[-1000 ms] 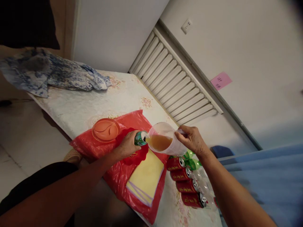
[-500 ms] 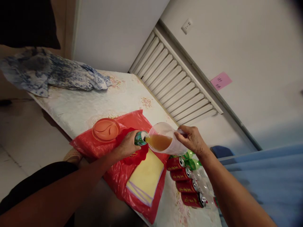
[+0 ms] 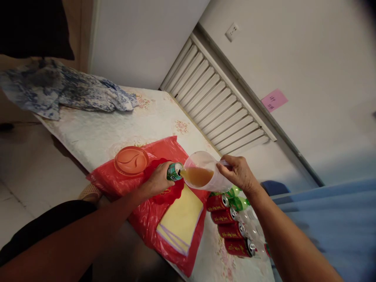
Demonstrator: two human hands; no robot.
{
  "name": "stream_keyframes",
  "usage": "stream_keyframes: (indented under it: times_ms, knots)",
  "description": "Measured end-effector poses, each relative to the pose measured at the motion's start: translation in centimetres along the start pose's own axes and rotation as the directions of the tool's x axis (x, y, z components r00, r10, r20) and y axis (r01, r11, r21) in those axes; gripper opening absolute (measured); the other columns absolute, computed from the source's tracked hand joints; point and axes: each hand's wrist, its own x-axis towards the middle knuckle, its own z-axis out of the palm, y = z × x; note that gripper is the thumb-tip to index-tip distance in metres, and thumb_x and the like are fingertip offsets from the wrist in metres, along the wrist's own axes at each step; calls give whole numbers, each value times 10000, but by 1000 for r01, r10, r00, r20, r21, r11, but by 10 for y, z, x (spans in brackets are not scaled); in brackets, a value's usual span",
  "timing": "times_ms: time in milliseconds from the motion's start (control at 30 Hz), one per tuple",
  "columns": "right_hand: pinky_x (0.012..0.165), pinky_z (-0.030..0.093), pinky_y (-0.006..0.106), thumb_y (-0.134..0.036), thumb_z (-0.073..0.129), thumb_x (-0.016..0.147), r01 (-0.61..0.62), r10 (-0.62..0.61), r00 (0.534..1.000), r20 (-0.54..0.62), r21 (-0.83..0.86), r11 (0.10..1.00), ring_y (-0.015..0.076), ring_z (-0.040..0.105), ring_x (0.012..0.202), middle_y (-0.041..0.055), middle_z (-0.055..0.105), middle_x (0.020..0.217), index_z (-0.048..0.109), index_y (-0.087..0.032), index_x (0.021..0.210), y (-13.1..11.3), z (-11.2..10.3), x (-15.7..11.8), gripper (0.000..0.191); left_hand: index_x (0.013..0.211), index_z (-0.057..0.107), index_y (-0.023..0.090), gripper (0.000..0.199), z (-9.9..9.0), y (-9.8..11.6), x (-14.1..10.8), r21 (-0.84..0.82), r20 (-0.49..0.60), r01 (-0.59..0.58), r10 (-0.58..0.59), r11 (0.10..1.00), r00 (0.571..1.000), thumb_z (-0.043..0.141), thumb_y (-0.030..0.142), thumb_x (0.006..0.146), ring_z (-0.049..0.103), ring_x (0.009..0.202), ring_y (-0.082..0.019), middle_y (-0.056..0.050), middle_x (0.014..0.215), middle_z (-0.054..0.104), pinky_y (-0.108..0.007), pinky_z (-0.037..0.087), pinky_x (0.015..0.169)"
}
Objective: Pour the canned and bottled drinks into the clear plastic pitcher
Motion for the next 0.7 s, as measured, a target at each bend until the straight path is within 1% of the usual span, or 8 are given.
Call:
stream_keyframes:
  times_ms: [200,333,533,700]
  knots:
    - [492,271,234,-424,534,868,0,0,1000,5,0,1000,87,347,486,-56,346,511,472,-201,597,-4,-2,1,356,1167,574,227,629,0,0,1,8,-2,3,-3,1000,1000,679,72,567,621,1115,-237,-48,1185,662,-378,504,979]
    - [488,268,234,-428,536,866,-2,2,1000,9,1,1000,84,337,480,-58,335,510,454,-205,597,-5,-3,1,360,1170,561,242,630,1,-1,1,4,3,0,0,1000,1000,670,65,575,616,1121,-242,-44,1191,657,-398,504,984]
    - [481,265,234,-428,544,863,1,-1,1000,11,5,1000,87,335,483,-57,338,506,451,-208,594,-5,-4,1,360,1167,559,244,630,0,0,0,4,-4,6,-6,1000,1000,681,60,577,616,1132,-254,-50,1198,649,-406,507,984]
    - [481,265,231,-422,544,863,6,-6,1000,8,0,1000,84,330,485,-60,331,507,450,-207,594,-3,-4,1,357,1152,567,233,611,0,1,-1,10,-5,11,-11,1000,1000,682,65,577,618,1125,-247,-46,1180,651,-386,512,975]
